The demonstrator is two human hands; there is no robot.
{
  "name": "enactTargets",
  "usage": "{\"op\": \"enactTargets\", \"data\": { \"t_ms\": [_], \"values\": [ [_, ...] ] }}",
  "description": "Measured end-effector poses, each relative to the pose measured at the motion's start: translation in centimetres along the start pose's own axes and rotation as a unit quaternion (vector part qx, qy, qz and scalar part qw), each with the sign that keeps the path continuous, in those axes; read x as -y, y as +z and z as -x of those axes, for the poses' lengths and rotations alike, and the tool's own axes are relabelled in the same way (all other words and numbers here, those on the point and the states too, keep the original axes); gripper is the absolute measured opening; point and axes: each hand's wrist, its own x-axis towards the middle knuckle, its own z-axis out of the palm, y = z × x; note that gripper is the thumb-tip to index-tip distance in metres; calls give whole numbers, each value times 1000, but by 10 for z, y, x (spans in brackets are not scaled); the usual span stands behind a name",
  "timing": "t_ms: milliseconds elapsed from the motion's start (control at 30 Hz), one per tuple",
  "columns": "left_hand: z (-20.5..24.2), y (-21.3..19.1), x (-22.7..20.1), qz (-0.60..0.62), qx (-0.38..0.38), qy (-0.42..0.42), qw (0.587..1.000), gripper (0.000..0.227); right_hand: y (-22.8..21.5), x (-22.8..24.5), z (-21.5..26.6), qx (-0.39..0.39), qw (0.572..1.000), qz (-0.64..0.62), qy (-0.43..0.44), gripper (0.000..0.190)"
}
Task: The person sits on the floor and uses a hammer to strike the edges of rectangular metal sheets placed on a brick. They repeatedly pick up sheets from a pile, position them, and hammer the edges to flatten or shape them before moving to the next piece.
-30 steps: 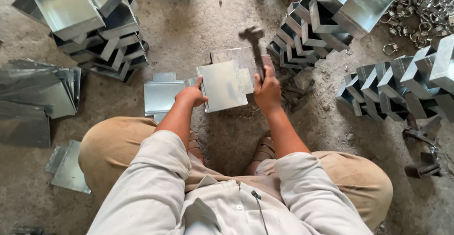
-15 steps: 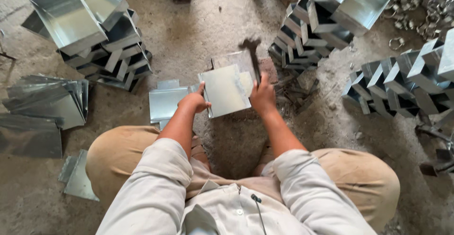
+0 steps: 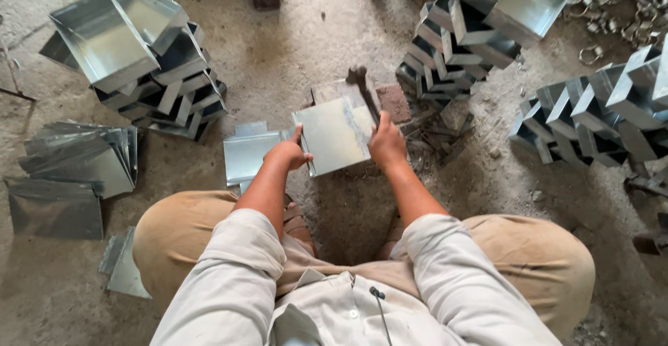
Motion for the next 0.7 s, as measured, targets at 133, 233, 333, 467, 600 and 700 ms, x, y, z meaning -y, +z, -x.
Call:
{"op": "enactTargets", "data": {
  "t_ms": [133,233,333,467,600,700],
  "values": [
    [-9,0,0,12,9,-6,1000,111,-17,17,-4,25,998,-60,16,34],
    [-24,6,6,1,7,2,1000,114,-10,6,-9,111,993,10,43,36],
    [-37,-2,23,70,-46,13,996,135,5,-17,-14,99,994,-18,33,39],
    [-20,-39,34,270,-77,-80,956,130,16,-36,-16,33,990,-138,2,25],
    [7,-61,33,500,-131,12,856,44,12,-45,-8,169,917,-296,207,24],
    [21,-78,26,594,-142,21,792,23,8,-53,-9,197,875,-362,256,30]
  ]
}}
